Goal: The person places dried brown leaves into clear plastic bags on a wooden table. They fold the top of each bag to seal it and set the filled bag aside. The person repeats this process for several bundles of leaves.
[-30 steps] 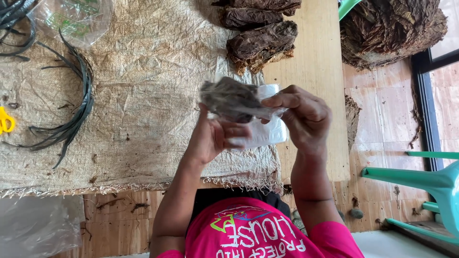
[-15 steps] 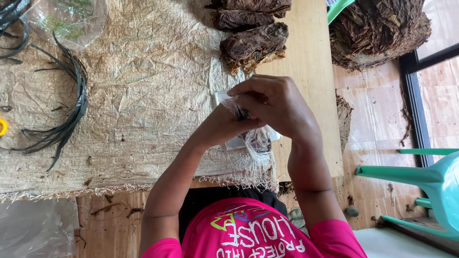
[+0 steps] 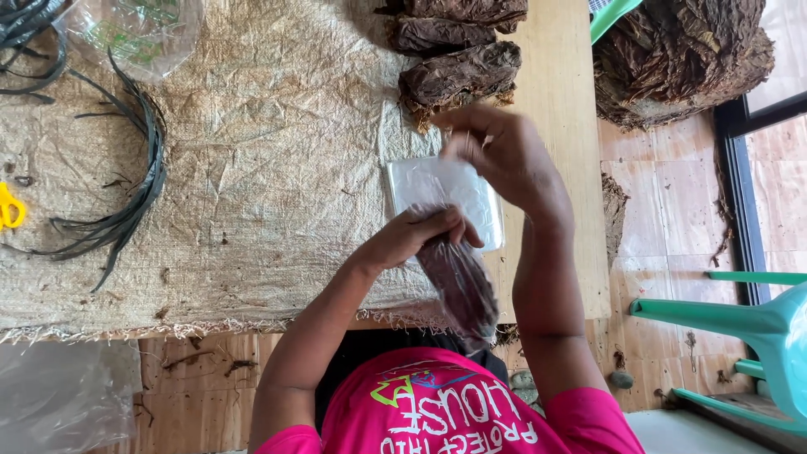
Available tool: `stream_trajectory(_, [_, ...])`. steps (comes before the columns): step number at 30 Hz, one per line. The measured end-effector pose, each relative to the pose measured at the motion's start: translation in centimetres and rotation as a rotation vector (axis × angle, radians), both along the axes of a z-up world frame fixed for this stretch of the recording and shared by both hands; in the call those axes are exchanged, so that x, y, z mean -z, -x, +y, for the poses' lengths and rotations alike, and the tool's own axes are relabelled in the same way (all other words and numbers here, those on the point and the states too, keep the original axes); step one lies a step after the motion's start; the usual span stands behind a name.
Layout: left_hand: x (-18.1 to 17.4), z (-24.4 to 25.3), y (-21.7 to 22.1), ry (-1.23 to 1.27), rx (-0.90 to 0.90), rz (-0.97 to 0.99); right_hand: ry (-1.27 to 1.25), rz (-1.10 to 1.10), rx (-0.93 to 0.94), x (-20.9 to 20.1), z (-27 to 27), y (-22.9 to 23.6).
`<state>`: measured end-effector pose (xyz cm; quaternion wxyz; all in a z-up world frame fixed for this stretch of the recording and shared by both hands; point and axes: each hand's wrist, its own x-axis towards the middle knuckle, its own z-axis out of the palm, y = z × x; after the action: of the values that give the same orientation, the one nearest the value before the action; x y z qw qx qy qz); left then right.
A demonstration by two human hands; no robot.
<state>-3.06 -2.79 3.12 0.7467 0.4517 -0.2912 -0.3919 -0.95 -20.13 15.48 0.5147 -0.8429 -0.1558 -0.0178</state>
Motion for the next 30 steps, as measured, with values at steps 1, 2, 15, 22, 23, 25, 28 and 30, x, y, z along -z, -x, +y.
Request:
stream_trajectory(1, [0.7,-0.1,0.0,0.002,-0.002,0.004,0.002,0.004,-0.002,0.5,0.0,0.1])
stream_trajectory(2, [1.4,-0.2,0.0,0.027,-0.017,0.010,0.065,0.125,-0.131,1.0,-0.1,0.1])
stream_trajectory(15, [2.4,-0.4,-1.6,-0.160,-0.373,0.086,-0.782,0.276,0.086,10.6,1.9,-2.2])
stream_trajectory(22, [-4.7,-0.1,-0.1,-0.193,-0.223,-0.084,-0.384,0.297,0.007,6.1,0.9,-1.2])
stream_trajectory(23, [-4.7,-0.2,0.1,-0.156,-0.185,-0.055,-0.474,0.318,-0.009,5.9,1.1,-1.2])
stream_trajectory(25, [-3.7,-0.6,0.5,-0.118,-0.146,-0.029,-0.564,0.333,-0.025,6.1,0.9,-1.5])
stream_trajectory(28, [-1.4,-1.3,0.9,-0.044,-0.024,-0.041,-0.910,0.316,0.011,6.1,-0.4,-1.5])
stream_trajectory(30, [-0.9,-1.4,1.2,0.190,0.124,0.228,-0.786,0.040,-0.133,4.2,-1.3,-0.5])
